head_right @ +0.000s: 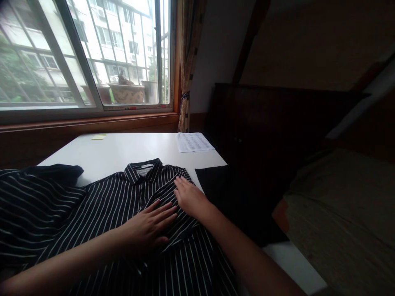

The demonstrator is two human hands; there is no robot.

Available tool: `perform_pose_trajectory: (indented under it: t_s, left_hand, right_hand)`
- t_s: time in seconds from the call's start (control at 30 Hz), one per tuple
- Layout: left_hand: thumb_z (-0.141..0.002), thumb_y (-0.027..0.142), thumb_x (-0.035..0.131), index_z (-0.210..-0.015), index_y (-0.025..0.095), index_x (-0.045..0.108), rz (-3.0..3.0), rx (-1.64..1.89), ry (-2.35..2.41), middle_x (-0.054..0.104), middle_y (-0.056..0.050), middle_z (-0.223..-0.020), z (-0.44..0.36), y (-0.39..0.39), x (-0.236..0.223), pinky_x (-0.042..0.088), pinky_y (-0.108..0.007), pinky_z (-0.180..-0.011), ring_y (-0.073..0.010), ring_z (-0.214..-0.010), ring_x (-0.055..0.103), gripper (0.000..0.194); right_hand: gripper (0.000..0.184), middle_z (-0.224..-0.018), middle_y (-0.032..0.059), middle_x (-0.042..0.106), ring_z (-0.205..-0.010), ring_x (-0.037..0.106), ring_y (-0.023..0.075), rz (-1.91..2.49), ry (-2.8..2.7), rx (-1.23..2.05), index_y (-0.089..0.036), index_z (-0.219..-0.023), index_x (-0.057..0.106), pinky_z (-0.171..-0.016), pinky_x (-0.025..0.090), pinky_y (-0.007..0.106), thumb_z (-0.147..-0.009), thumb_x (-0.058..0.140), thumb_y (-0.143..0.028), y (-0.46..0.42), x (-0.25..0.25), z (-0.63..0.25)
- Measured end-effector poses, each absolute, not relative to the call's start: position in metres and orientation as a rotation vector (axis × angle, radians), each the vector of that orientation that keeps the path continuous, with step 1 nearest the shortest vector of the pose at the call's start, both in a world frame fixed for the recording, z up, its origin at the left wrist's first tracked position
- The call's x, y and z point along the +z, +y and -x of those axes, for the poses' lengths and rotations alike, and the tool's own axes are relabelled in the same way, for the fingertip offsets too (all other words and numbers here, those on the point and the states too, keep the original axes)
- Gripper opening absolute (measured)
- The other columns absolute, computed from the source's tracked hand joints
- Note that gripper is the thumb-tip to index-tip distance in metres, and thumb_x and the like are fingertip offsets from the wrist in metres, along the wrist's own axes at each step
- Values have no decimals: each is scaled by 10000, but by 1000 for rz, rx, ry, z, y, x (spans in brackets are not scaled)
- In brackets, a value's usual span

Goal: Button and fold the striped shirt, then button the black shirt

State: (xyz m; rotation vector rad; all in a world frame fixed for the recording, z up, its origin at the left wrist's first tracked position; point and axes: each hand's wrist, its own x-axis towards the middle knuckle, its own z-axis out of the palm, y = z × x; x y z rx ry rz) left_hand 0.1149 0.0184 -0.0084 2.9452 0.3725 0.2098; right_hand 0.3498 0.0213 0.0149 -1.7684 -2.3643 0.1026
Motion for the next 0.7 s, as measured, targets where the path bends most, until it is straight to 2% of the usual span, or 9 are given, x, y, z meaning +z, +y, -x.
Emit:
perform_pose_trajectory:
  t_s: [0.1,0.17,0.37,0.5,0.6,0.7]
  left_hand:
    - [-1036,534,407,-1594,261,235,-2935,246,372,258,-70,-1646,-115,17,-16,152,-520,-1261,-294,-1524,234,645]
    - [-1034,527,418,-1597,279,222,-2926,260,382,257,-58,-1648,-112,14,-18,158,-521,-1262,-296,-1526,226,647]
    - [-1041,509,415,-1600,324,178,-2860,150,321,167,-41,-1667,-95,1,-10,152,-542,-1259,-291,-1537,180,635]
    - [-1048,536,375,-1589,377,190,-2846,88,323,206,-6,-1661,-76,14,0,173,-521,-1259,-263,-1533,205,594]
    - [-1056,544,341,-1573,393,237,-2846,147,559,275,16,-1645,-60,45,2,252,-489,-1239,-239,-1514,277,549]
    - [-1059,533,320,-1527,300,390,-2806,312,978,364,-20,-1614,-46,89,-7,308,-473,-1217,-242,-1496,324,527]
  right_hand:
    - [616,-1626,167,295,-1518,265,265,1865,-2296,128,-17,-1524,392,-1247,227,412,-1031,354,-384,55,-10,-341]
    - [649,-1641,163,253,-1529,231,273,1915,-2253,115,-31,-1544,356,-1249,204,440,-1034,338,-433,67,-24,-342]
    - [686,-1664,126,203,-1545,176,239,1972,-2221,107,-58,-1567,316,-1256,148,407,-1032,300,-488,74,-38,-354]
    - [706,-1662,141,209,-1541,190,260,2001,-2216,126,-49,-1561,323,-1249,164,421,-1020,314,-503,74,-36,-357]
    - [690,-1645,174,256,-1537,198,287,2009,-2208,120,-30,-1527,380,-1241,175,442,-1014,326,-488,78,-28,-353]
    - [646,-1653,176,231,-1546,156,277,1972,-2211,88,-26,-1527,370,-1248,122,439,-1029,289,-431,90,-19,-340]
